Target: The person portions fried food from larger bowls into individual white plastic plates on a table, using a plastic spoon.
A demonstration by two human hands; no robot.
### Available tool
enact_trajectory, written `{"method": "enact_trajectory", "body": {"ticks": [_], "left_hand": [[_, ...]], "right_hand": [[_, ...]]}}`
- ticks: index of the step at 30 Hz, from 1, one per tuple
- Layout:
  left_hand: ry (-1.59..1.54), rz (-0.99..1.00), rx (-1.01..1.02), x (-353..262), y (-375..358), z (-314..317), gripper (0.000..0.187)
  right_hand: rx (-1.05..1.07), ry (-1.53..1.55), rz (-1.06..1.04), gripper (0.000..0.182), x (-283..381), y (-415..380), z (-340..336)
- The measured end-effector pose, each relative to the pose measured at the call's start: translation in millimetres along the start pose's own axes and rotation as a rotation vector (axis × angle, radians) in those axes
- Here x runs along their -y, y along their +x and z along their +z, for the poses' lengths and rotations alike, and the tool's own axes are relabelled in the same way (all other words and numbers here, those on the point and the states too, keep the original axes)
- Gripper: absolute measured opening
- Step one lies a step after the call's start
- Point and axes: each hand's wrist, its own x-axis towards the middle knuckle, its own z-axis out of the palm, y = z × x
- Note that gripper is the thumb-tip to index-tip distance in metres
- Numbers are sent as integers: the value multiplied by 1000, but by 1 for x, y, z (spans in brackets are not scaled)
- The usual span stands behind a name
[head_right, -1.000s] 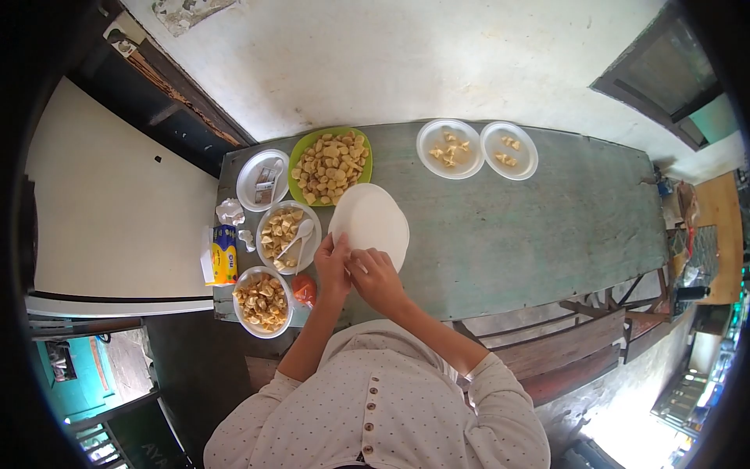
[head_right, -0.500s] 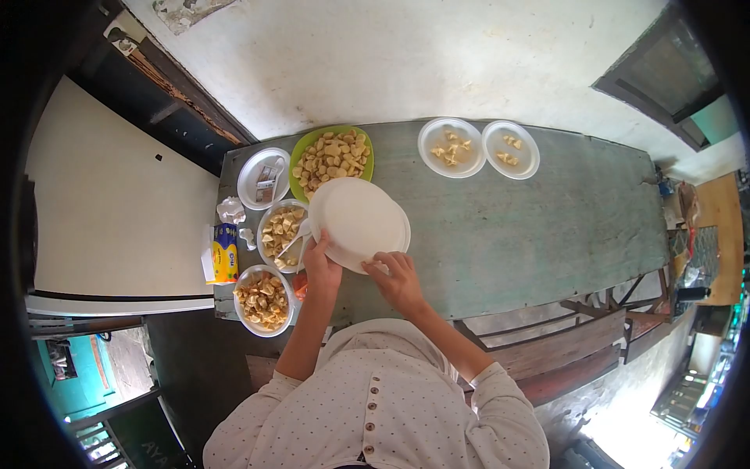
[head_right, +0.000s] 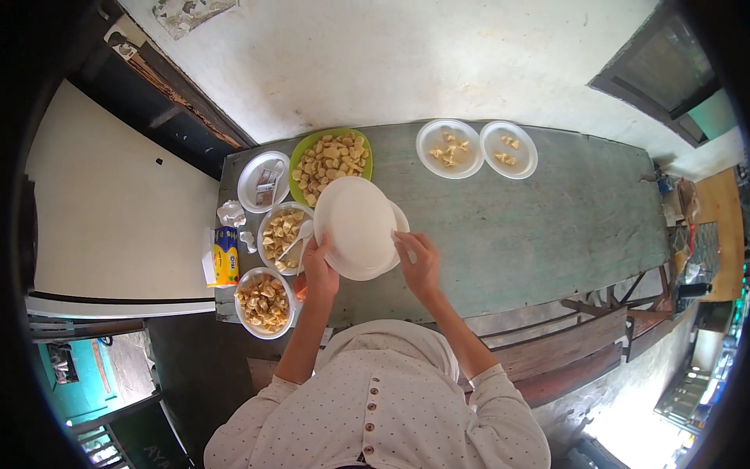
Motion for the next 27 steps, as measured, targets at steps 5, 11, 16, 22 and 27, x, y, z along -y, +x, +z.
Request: {"method": "enact_trajectory", "body": {"ticks": [5,11,16,22,27], "left_hand": [[105,14,70,13,-7,2,27],[149,-7,174,7,-20,9,28],[255,-57,269,4,-22,6,26],[242,-4,222,7,-20,9,25],[227,-75,215,-2,-24,10,23]], "right_hand": [[156,68,-111,24,30,-10,23],[11,-96,-337,25,20,17,32],[-104,78,-61,26,17,44,26],[110,-60,-390,34,35,17,27],[-131,-33,-148,25,10,49,20]]}}
